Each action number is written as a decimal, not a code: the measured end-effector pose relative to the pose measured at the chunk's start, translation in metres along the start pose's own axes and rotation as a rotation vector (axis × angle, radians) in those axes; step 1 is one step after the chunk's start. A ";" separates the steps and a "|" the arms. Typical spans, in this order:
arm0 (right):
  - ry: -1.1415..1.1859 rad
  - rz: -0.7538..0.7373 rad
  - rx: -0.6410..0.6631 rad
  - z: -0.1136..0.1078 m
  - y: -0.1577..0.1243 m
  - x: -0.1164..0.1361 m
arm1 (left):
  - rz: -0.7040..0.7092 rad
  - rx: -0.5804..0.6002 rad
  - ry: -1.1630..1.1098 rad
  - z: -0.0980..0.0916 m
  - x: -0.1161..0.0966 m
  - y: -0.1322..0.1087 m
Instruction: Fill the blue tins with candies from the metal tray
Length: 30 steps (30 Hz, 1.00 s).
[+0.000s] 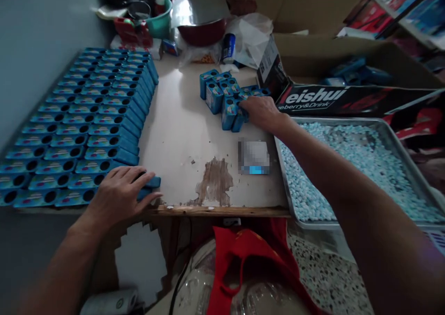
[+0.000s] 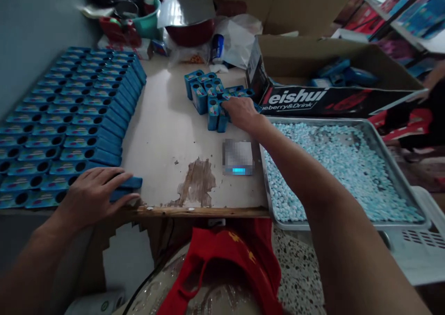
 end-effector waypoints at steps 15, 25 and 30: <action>0.172 -0.060 -0.220 -0.009 -0.138 -0.064 | -0.168 0.059 -0.062 0.003 -0.008 0.007; 0.409 0.171 -0.229 -0.040 -0.171 -0.061 | -0.180 -0.134 -0.131 0.004 -0.006 0.011; 0.416 0.304 -0.264 -0.053 -0.207 -0.133 | -0.170 -0.208 -0.159 0.011 -0.004 0.012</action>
Point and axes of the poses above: each hand's wrist, its own y-axis towards the middle knuckle, its own z-axis out of the palm, x = y × z, the point moved 5 cm from there along y, towards the middle knuckle, and after that the axes turned 8 degrees about z, right-handed, at the moved point
